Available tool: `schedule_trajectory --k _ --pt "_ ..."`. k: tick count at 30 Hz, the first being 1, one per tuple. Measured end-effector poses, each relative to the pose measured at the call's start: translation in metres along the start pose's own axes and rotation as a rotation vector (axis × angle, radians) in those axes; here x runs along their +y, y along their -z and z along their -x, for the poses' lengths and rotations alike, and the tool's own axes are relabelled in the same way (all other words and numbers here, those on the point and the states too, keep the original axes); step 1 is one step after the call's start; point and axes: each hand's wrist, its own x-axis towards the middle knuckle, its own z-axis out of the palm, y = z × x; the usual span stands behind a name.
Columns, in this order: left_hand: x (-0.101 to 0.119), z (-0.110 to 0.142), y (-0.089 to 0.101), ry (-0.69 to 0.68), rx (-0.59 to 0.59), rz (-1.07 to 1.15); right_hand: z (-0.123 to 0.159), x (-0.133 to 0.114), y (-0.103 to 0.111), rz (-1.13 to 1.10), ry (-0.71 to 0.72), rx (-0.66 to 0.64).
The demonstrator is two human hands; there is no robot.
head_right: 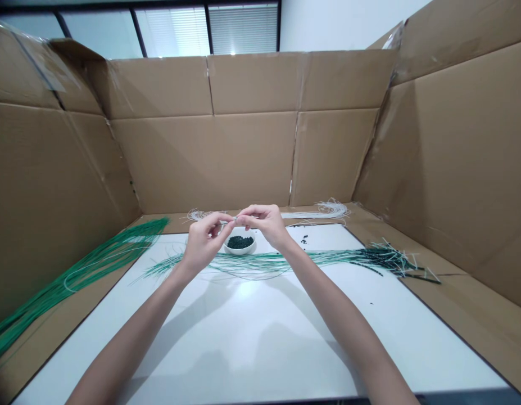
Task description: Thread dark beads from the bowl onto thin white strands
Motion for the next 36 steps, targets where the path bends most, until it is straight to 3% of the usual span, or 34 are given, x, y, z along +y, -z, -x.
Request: schedule_trajectory --k 12,19,26,30,36 --pt "0.007 0.003 -0.003 -0.073 0.117 0.059 0.0 0.003 -0.003 -0.172 -0.043 0.004" --pt "0.008 0.003 -0.002 -0.185 0.127 -0.054 0.0 0.003 -0.003 -0.177 -0.052 0.005" --pt "0.007 0.004 -0.003 -0.193 0.11 -0.084 0.001 0.005 -0.001 -0.135 -0.034 0.006" --pt "0.005 0.004 -0.004 -0.194 0.111 -0.099 0.001 0.004 -0.001 -0.069 -0.008 -0.005" --pt "-0.001 0.005 -0.005 -0.123 0.074 -0.126 0.004 -0.005 0.001 0.229 0.073 0.011"
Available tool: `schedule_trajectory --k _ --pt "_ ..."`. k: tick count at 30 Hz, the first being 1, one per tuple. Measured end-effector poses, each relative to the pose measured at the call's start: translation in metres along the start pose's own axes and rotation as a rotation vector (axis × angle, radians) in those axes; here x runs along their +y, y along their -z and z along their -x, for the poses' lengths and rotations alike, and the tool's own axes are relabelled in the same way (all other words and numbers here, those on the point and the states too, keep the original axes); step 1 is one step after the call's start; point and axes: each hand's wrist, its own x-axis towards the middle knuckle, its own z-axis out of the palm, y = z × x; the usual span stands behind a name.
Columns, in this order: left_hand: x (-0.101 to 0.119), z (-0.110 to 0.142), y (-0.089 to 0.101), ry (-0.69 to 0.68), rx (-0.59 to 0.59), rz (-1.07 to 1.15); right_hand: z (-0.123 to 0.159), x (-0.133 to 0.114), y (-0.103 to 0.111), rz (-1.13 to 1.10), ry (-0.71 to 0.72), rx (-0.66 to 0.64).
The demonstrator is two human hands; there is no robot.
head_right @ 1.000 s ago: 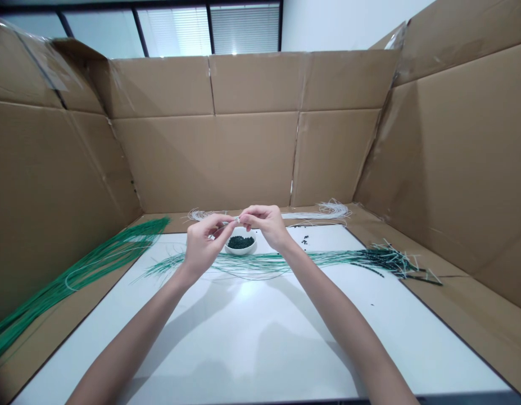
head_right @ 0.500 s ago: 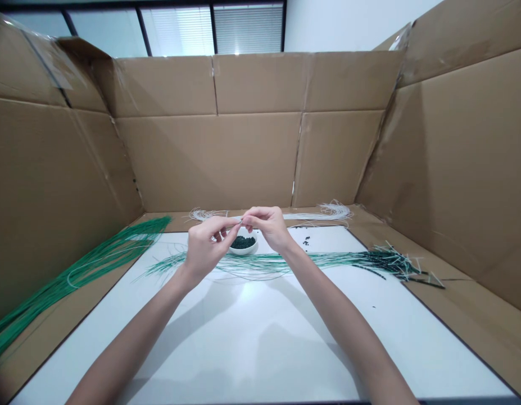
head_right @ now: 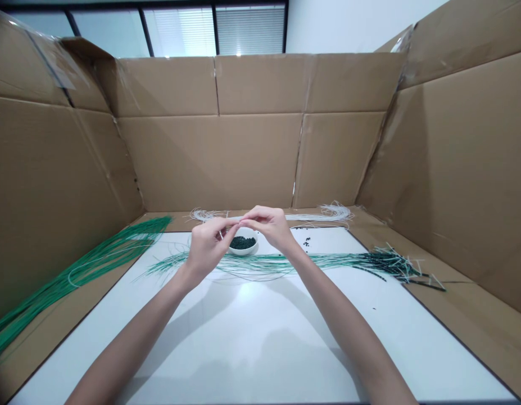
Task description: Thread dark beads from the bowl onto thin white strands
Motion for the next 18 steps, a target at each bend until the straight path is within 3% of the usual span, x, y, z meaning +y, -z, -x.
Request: schedule_trajectory --k 6,13,18 --pt "-0.004 -0.002 0.002 0.135 -0.028 0.084 0.0 -0.007 0.006 0.163 0.02 -0.085" --pt "-0.009 -0.003 0.002 0.064 -0.066 -0.011 0.001 -0.013 0.006 0.536 0.219 -0.065" --pt "-0.012 -0.003 0.0 0.012 -0.096 -0.046 0.003 -0.016 0.004 0.672 0.313 -0.023"
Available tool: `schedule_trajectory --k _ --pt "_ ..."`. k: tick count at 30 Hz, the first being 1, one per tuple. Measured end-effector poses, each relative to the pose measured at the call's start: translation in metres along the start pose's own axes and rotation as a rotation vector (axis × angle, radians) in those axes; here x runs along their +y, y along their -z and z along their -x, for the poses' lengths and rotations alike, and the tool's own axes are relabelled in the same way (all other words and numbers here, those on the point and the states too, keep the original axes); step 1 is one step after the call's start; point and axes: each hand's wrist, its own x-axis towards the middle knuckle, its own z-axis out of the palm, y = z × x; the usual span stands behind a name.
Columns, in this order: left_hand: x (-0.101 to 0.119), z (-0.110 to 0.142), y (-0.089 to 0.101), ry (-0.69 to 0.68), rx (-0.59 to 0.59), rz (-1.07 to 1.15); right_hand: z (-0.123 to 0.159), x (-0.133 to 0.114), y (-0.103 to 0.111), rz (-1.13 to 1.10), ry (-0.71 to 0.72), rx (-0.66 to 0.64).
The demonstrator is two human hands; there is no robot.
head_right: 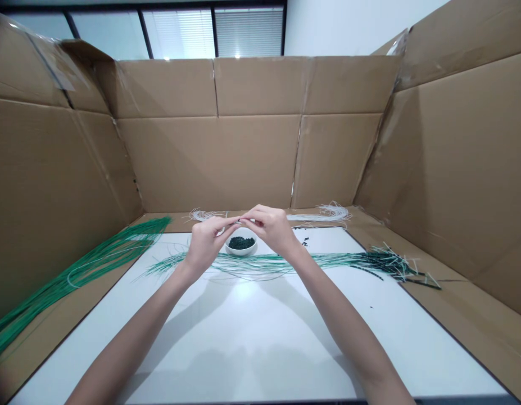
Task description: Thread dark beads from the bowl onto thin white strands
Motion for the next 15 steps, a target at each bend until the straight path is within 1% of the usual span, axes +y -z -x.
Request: schedule_trajectory --k 2,7,11,13,15 --pt "-0.0007 0.0 0.0004 -0.001 0.002 0.006 0.0 -0.0015 0.001 -0.002 -0.002 -0.014" --pt "-0.0005 -0.0005 0.0012 0.023 0.01 0.055 -0.0013 -0.0044 0.0065 -0.069 -0.045 -0.101" --pt "-0.0009 -0.0019 0.0008 0.1 0.029 0.072 -0.0023 -0.0025 0.0087 -0.056 -0.08 -0.067" --pt "-0.002 -0.0023 0.0009 0.137 0.01 0.086 -0.0027 -0.0004 0.0084 -0.039 -0.095 -0.045" --pt "-0.0033 -0.0022 0.001 0.144 -0.029 0.091 -0.0031 0.0015 0.0074 -0.03 -0.109 -0.036"
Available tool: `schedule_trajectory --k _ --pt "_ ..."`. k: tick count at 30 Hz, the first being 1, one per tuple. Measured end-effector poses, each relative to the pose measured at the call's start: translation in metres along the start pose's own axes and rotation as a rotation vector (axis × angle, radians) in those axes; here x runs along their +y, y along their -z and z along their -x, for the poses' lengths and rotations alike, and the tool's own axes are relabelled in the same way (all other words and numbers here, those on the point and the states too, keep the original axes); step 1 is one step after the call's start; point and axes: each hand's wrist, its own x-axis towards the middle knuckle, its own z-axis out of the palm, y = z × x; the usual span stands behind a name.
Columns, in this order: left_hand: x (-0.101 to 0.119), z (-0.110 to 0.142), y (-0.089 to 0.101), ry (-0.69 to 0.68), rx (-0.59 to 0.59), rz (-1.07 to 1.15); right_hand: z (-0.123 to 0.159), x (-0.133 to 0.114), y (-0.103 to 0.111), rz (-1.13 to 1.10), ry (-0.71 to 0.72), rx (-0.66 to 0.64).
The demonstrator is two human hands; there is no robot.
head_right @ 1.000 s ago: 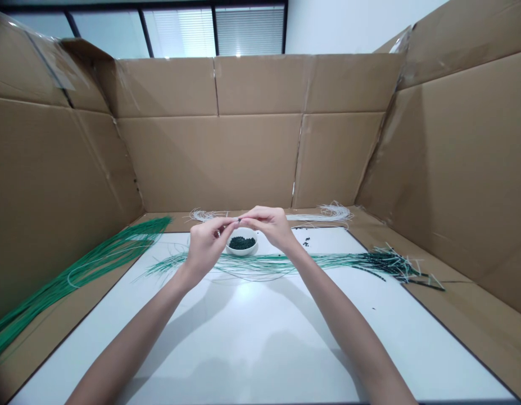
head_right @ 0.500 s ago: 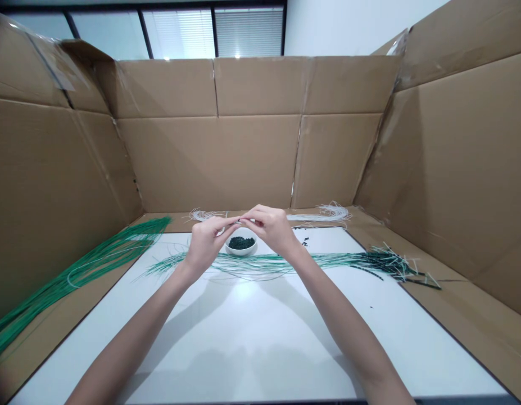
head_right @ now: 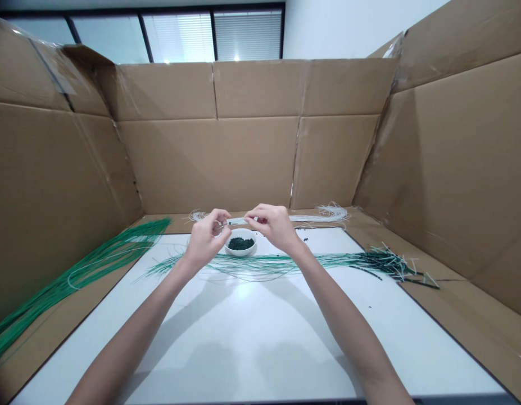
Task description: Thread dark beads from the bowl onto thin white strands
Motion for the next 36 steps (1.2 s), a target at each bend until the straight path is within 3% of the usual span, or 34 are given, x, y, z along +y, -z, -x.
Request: schedule_trajectory --k 6,18,23,36 --pt "-0.002 0.001 -0.001 -0.055 -0.047 0.016 0.0 -0.001 -0.005 -0.081 -0.055 0.008" --pt "0.004 -0.001 0.001 -0.019 0.054 0.064 -0.001 -0.003 -0.008 -0.577 -0.314 0.076" --pt "0.012 0.0 0.004 0.044 0.07 0.132 0.0 -0.003 -0.011 -0.681 -0.344 0.088" --pt "0.02 0.002 0.008 0.009 0.102 0.121 0.002 0.005 -0.016 -0.896 -0.411 0.022"
